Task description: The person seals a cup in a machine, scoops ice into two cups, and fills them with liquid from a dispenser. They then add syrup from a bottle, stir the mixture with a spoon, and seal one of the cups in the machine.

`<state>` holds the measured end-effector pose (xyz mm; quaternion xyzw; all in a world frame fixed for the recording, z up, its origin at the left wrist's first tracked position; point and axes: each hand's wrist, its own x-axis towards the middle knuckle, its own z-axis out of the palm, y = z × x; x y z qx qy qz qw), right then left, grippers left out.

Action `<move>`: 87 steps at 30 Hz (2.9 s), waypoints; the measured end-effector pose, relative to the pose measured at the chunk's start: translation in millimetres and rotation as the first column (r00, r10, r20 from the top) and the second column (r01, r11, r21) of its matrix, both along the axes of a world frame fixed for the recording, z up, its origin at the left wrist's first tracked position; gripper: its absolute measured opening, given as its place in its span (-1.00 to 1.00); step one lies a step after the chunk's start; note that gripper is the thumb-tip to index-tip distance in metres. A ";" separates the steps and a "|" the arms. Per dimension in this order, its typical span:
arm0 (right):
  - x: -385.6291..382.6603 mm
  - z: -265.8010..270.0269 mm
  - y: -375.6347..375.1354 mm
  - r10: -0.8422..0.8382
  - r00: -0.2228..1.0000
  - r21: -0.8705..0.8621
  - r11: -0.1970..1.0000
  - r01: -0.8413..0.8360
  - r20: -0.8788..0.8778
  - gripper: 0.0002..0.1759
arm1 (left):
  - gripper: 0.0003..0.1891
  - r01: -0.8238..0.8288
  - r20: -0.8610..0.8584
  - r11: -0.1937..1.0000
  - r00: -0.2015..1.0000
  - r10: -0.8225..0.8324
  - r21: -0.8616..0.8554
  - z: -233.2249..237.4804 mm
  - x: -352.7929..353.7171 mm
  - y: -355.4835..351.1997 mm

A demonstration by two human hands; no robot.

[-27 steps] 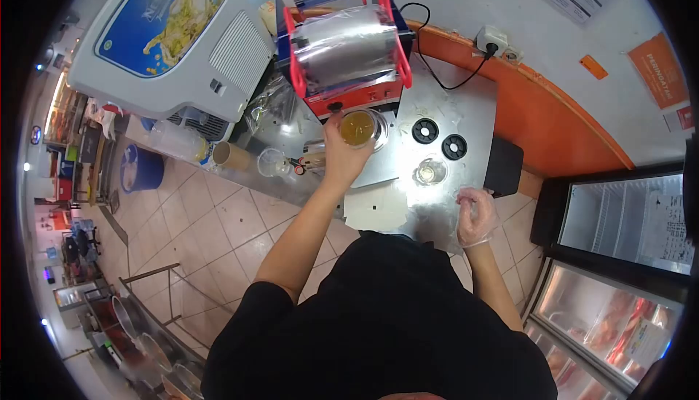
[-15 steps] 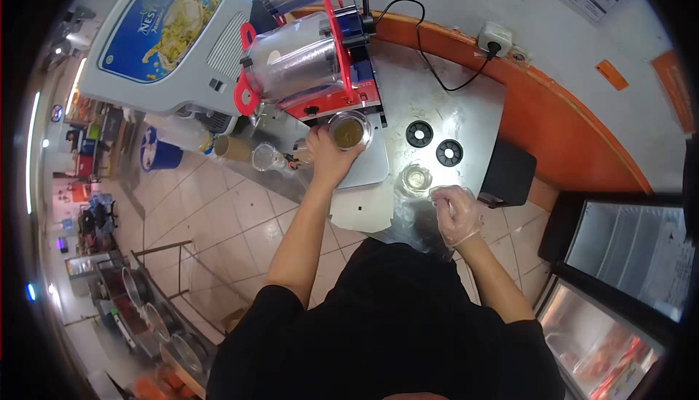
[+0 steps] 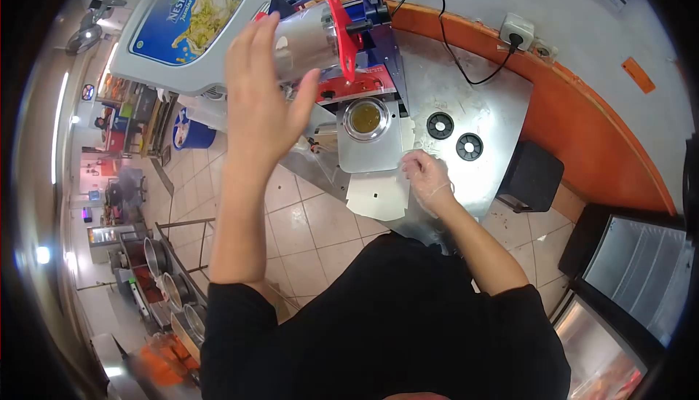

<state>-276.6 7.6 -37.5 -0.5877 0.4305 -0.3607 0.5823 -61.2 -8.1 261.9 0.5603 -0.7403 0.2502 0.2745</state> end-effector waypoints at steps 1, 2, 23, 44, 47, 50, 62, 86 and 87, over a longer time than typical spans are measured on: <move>5.3 0.8 6.5 0.017 1.000 -0.007 1.000 -0.017 0.009 -0.84 | -0.33 0.007 0.003 1.000 1.000 -0.007 -0.002 -2.2 2.4 -14.4; 8.4 1.8 12.3 0.011 1.000 -0.009 1.000 -0.011 0.010 -0.84 | -0.24 -0.023 0.091 0.999 0.996 0.020 0.041 -7.5 4.9 -28.3; -24.2 8.2 53.3 -0.021 0.988 0.069 0.997 0.032 -0.153 -0.81 | -0.39 -0.005 0.062 0.961 0.998 -0.013 0.277 -0.8 25.4 -40.1; -36.2 -1.8 72.3 0.006 0.964 -0.016 1.000 -0.011 -0.265 -0.81 | -0.59 -0.258 0.449 0.882 0.891 0.061 0.393 -9.7 48.8 -133.0; -37.0 -4.2 74.0 0.022 0.964 0.011 1.000 -0.020 -0.266 -0.81 | -0.63 -0.152 0.345 0.964 0.912 0.222 -0.217 3.3 29.6 -130.6; -42.3 -9.9 77.3 -0.002 0.972 -0.024 1.000 -0.004 -0.237 -0.80 | -0.60 -0.208 0.189 0.965 0.953 0.236 -0.157 3.2 27.7 -115.4; -62.0 -11.6 75.3 0.011 0.962 0.024 1.000 -0.004 -0.272 -0.79 | -0.54 -0.063 -0.023 0.997 0.998 0.064 0.053 -43.7 23.5 -57.0; 6.0 -12.5 63.4 0.041 0.983 0.627 0.765 -0.145 0.177 -0.77 | -0.62 -0.010 0.021 1.000 1.000 0.010 -0.016 -41.1 39.1 -60.3; 12.4 -4.0 60.6 0.031 0.985 0.671 0.729 -0.139 0.170 -0.76 | -0.61 -0.020 -0.020 0.996 1.000 0.021 0.084 -25.2 28.6 -55.7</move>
